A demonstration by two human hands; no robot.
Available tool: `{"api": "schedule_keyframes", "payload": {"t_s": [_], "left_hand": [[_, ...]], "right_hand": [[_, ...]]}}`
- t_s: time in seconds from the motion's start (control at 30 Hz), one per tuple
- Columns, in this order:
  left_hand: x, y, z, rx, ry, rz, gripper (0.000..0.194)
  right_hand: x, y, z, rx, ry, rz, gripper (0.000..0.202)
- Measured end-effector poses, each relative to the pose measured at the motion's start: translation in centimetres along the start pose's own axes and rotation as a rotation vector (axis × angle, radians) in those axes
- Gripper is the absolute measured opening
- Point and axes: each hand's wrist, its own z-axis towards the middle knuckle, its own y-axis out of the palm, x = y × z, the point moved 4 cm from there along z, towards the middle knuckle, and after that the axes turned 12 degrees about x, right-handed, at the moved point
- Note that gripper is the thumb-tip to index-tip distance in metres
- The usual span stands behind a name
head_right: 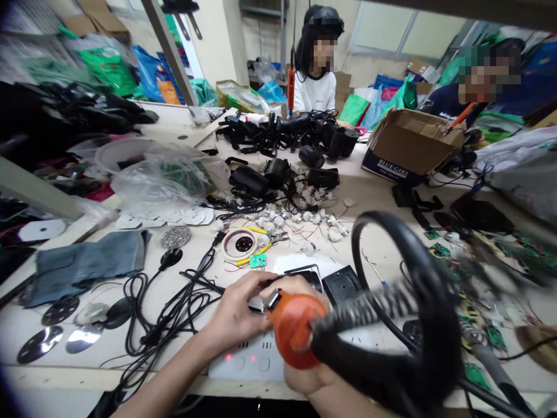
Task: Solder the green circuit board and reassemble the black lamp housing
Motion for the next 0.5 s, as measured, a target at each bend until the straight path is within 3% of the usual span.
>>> {"api": "schedule_keyframes", "payload": {"t_s": [0.1,0.3,0.43,0.47,0.5], "left_hand": [[-0.1,0.1,-0.1,0.034,-0.024,-0.007,0.045],[0.7,0.6,0.0,0.056,-0.023,0.018,0.037],[0.9,0.7,-0.2,0.005,-0.12,0.077,0.042],[0.9,0.7,-0.2,-0.013,-0.132,0.08,0.044],[0.9,0.6,-0.3,-0.039,-0.132,0.081,0.047]], "right_hand": [[0.5,0.2,0.6,-0.055,0.04,0.029,0.057],[0.4,0.2,0.5,0.219,0.064,-0.064,0.056],[-2.5,-1.9,2.2,0.244,-0.103,-0.04,0.062],[-3.2,-2.9,3.2,0.278,-0.171,-0.044,0.059],[-3.8,-4.5,4.1,0.417,-0.295,-0.056,0.057]]}}
